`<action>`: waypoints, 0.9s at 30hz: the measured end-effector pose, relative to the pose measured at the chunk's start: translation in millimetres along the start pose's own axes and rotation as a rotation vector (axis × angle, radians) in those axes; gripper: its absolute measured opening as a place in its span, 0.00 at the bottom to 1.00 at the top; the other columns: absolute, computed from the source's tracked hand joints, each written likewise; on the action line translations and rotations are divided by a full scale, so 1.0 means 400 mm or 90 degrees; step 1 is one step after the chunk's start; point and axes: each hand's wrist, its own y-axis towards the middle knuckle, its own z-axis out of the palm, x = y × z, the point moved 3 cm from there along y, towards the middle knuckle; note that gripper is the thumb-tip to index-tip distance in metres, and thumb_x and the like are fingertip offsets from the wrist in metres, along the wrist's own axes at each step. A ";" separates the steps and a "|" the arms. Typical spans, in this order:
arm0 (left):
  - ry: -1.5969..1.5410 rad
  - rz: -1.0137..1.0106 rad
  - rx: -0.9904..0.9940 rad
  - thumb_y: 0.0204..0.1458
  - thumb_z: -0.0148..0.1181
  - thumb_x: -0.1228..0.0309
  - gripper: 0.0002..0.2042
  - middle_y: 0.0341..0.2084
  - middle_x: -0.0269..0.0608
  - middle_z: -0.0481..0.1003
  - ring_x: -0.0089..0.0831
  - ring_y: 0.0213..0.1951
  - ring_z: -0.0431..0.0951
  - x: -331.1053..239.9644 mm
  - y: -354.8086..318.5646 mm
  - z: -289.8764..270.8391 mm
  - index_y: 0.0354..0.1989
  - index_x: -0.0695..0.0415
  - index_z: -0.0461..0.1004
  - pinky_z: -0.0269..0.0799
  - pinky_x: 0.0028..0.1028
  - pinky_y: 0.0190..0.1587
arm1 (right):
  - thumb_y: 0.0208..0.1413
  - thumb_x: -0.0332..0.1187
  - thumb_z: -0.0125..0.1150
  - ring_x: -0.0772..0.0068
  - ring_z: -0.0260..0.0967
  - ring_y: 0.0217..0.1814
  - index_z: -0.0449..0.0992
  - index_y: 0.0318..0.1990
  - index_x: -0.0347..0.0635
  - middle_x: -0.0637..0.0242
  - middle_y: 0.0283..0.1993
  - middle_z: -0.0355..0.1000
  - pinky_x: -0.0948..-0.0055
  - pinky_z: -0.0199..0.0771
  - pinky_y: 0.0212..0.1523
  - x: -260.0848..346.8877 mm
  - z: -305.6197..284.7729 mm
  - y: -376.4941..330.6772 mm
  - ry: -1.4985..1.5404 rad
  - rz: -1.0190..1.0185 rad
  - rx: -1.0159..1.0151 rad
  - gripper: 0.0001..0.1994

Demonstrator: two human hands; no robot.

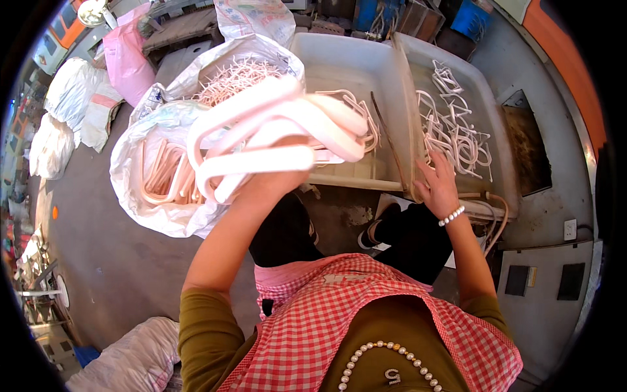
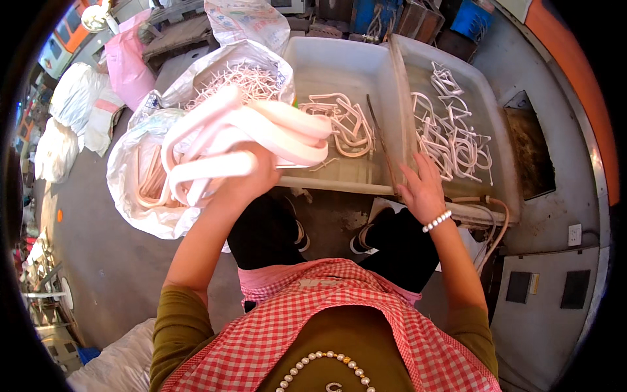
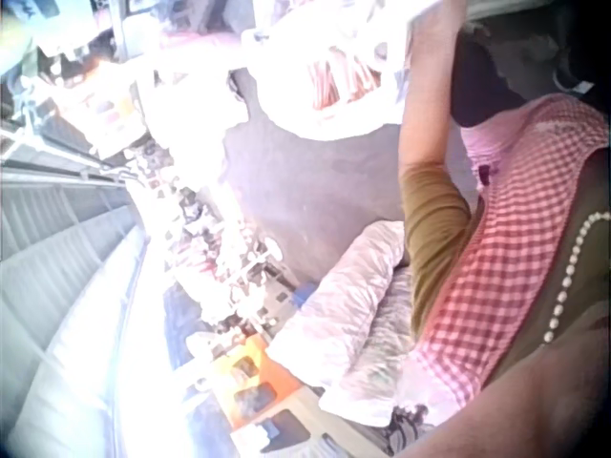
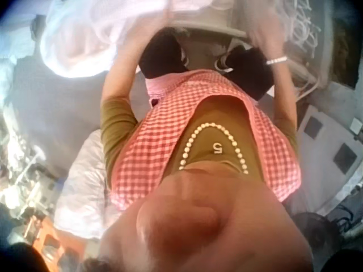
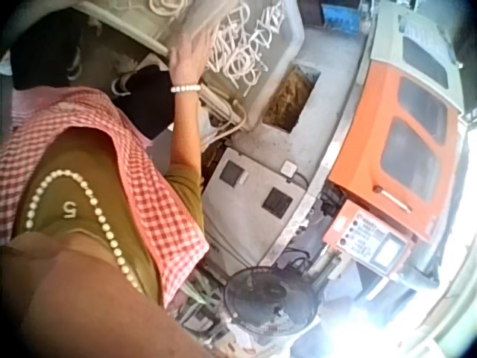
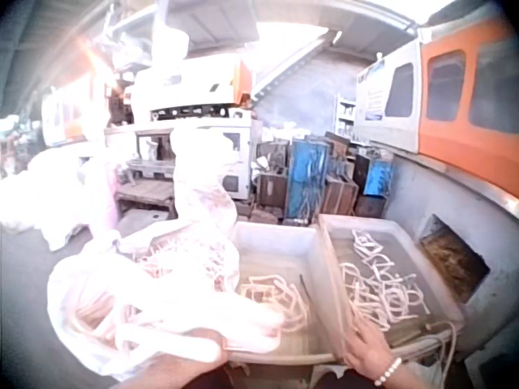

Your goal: The person assembles white plastic hangers by inserting curved plastic arms into metal frames. They handle the components by hand, occasionally using a spray can to lubricate the parts for easier insertion. The finished hangers are placed into a large white sack.

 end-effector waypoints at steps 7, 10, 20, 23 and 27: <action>0.269 0.010 -0.035 0.43 0.59 0.68 0.21 0.35 0.54 0.73 0.47 0.40 0.74 0.051 0.010 -0.036 0.47 0.63 0.71 0.69 0.40 0.42 | 0.43 0.29 0.66 0.45 0.53 0.65 0.73 0.48 0.42 0.48 0.61 0.59 0.54 0.55 0.63 -0.005 0.048 -0.045 0.019 0.051 0.018 0.21; 0.300 -0.001 -0.042 0.44 0.58 0.67 0.21 0.34 0.52 0.73 0.45 0.39 0.74 0.073 -0.028 -0.071 0.48 0.62 0.70 0.68 0.40 0.41 | 0.43 0.29 0.66 0.45 0.53 0.65 0.73 0.47 0.42 0.48 0.61 0.59 0.54 0.55 0.63 0.012 0.054 -0.029 0.025 0.042 0.023 0.20; 0.352 -0.039 -0.053 0.48 0.56 0.63 0.22 0.32 0.46 0.71 0.40 0.37 0.73 0.134 -0.072 -0.136 0.51 0.62 0.69 0.67 0.38 0.39 | 0.42 0.28 0.66 0.47 0.57 0.62 0.75 0.43 0.41 0.50 0.58 0.63 0.55 0.57 0.62 0.070 0.093 0.017 0.062 -0.008 0.015 0.17; 0.356 -0.032 -0.052 0.50 0.55 0.62 0.22 0.32 0.45 0.71 0.39 0.36 0.73 0.137 -0.072 -0.140 0.52 0.61 0.68 0.67 0.37 0.39 | 0.46 0.28 0.64 0.56 0.67 0.53 0.76 0.43 0.40 0.54 0.50 0.69 0.62 0.67 0.54 0.094 0.090 0.068 0.156 -0.009 0.046 0.14; 0.348 0.006 -0.044 0.51 0.54 0.60 0.23 0.31 0.42 0.70 0.37 0.35 0.73 0.114 -0.057 -0.144 0.53 0.61 0.68 0.67 0.36 0.38 | 0.55 0.29 0.59 0.77 0.70 0.35 0.75 0.44 0.38 0.64 0.38 0.73 0.77 0.71 0.37 0.223 0.038 0.203 0.642 0.133 0.072 0.10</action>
